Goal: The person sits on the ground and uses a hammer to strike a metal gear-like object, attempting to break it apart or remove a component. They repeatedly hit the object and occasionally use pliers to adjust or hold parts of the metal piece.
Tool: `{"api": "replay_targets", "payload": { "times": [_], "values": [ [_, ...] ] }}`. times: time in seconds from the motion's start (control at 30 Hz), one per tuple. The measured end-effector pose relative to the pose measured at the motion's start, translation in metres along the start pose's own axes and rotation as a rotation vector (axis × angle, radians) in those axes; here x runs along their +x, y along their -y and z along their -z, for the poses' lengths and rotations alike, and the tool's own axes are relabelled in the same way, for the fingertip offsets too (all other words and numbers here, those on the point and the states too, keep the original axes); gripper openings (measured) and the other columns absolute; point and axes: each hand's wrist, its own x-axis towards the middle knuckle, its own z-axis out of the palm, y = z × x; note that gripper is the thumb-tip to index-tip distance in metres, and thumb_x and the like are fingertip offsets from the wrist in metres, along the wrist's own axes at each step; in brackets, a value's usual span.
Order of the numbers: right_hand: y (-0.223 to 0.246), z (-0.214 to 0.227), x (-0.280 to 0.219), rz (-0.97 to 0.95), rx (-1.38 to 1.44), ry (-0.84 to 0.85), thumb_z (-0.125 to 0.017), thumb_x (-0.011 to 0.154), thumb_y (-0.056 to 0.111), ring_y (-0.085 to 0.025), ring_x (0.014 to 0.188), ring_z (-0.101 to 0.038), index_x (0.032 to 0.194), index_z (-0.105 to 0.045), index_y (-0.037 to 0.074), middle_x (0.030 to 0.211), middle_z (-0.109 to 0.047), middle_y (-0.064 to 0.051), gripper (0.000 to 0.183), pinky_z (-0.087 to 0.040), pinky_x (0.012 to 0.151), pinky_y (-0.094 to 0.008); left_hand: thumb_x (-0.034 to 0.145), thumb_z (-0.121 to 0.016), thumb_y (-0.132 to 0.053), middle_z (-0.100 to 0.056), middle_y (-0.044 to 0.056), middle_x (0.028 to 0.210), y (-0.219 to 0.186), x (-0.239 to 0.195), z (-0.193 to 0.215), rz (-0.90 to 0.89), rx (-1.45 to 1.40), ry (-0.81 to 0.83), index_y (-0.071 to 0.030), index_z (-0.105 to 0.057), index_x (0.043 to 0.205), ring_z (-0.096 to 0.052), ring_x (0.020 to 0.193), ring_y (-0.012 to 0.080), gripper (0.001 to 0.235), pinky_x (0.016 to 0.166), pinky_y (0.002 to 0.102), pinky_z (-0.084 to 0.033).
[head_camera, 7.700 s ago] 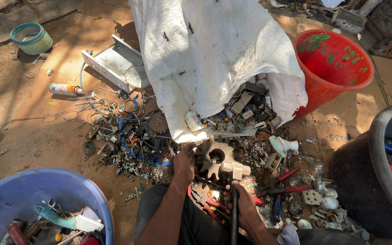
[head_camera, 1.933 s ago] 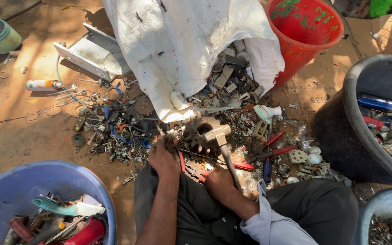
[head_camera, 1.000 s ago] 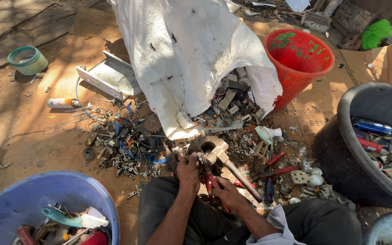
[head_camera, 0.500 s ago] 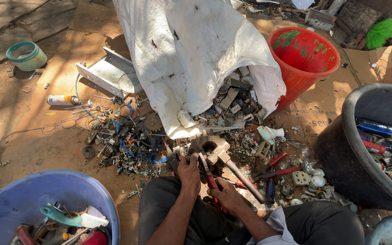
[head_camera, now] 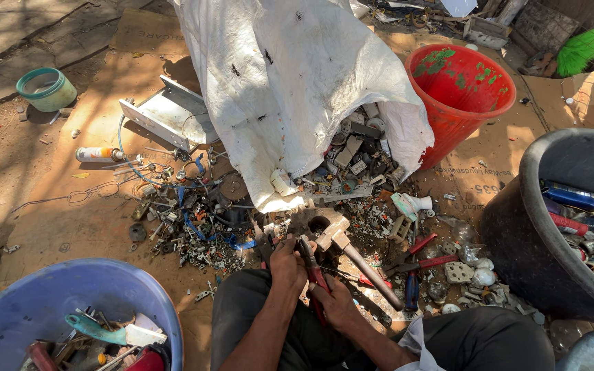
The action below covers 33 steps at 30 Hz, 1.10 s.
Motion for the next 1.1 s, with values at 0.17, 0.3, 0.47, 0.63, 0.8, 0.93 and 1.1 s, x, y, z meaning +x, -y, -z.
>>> {"api": "replay_targets", "payload": {
  "times": [0.17, 0.3, 0.47, 0.63, 0.8, 0.93, 1.1],
  "values": [
    [-0.001, -0.006, 0.000, -0.084, -0.042, -0.054, -0.062, 0.096, 0.032, -0.018, 0.069, -0.065, 0.097, -0.063, 0.003, 0.076, -0.066, -0.008, 0.029, -0.052, 0.065, -0.035, 0.107, -0.064, -0.017, -0.059, 0.002, 0.074, 0.012, 0.004, 0.004, -0.227, 0.099, 0.067, -0.004, -0.067, 0.101, -0.046, 0.050, 0.0060, 0.014, 0.039, 0.023, -0.038],
    [-0.007, -0.008, 0.003, -0.119, -0.122, -0.198, -0.057, 0.099, 0.034, -0.018, 0.064, -0.060, 0.097, -0.060, 0.005, 0.072, -0.060, -0.010, 0.029, -0.049, 0.061, -0.037, 0.107, -0.057, -0.015, -0.068, 0.007, 0.090, 0.004, -0.003, 0.002, -0.587, 0.411, -0.086, -0.002, -0.064, 0.098, -0.063, 0.078, 0.0135, 0.018, 0.071, 0.027, -0.055],
    [-0.012, 0.015, 0.013, -0.058, -0.176, -0.246, -0.058, 0.100, 0.038, -0.018, 0.065, -0.054, 0.094, -0.059, 0.004, 0.074, -0.056, -0.008, 0.034, -0.046, 0.060, -0.039, 0.098, -0.044, -0.009, -0.065, 0.017, 0.085, -0.021, -0.008, -0.011, -0.033, -0.029, -0.088, 0.005, -0.058, 0.095, -0.066, 0.072, 0.0283, 0.020, 0.075, 0.046, -0.062],
    [-0.006, 0.013, 0.006, -0.078, -0.247, -0.211, -0.062, 0.096, 0.039, -0.018, 0.065, -0.057, 0.088, -0.060, 0.008, 0.072, -0.059, -0.006, 0.032, -0.047, 0.063, -0.038, 0.100, -0.047, -0.009, -0.066, 0.016, 0.093, -0.022, -0.015, -0.024, 0.109, -0.038, 0.108, 0.004, -0.061, 0.106, -0.068, 0.081, 0.0290, 0.021, 0.080, 0.044, -0.058],
    [0.014, 0.010, -0.008, -0.069, -0.279, -0.136, -0.063, 0.096, 0.036, -0.024, 0.063, -0.056, 0.085, -0.055, 0.005, 0.067, -0.057, -0.012, 0.034, -0.048, 0.063, -0.041, 0.096, -0.050, -0.005, -0.071, 0.015, 0.107, -0.022, -0.017, -0.024, 0.014, 0.052, 0.110, 0.002, -0.065, 0.111, -0.073, 0.094, 0.0280, 0.022, 0.087, 0.042, -0.060],
    [0.030, 0.013, -0.010, -0.047, -0.367, -0.126, -0.065, 0.095, 0.033, -0.026, 0.064, -0.061, 0.084, -0.056, 0.005, 0.068, -0.060, -0.013, 0.031, -0.048, 0.064, -0.042, 0.094, -0.070, -0.007, -0.074, 0.012, 0.104, -0.014, -0.014, -0.018, -0.031, 0.192, 0.172, 0.005, -0.072, 0.114, -0.070, 0.093, 0.0226, 0.024, 0.085, 0.038, -0.058],
    [0.038, 0.016, -0.011, -0.070, -0.461, -0.095, -0.066, 0.096, 0.032, -0.029, 0.067, -0.063, 0.084, -0.054, 0.003, 0.072, -0.058, -0.014, 0.034, -0.048, 0.066, -0.044, 0.089, -0.075, -0.005, -0.075, 0.012, 0.097, -0.005, -0.008, -0.011, -0.017, 0.180, 0.158, 0.004, -0.074, 0.107, -0.071, 0.089, 0.0242, 0.020, 0.083, 0.038, -0.061]
  ]
}}
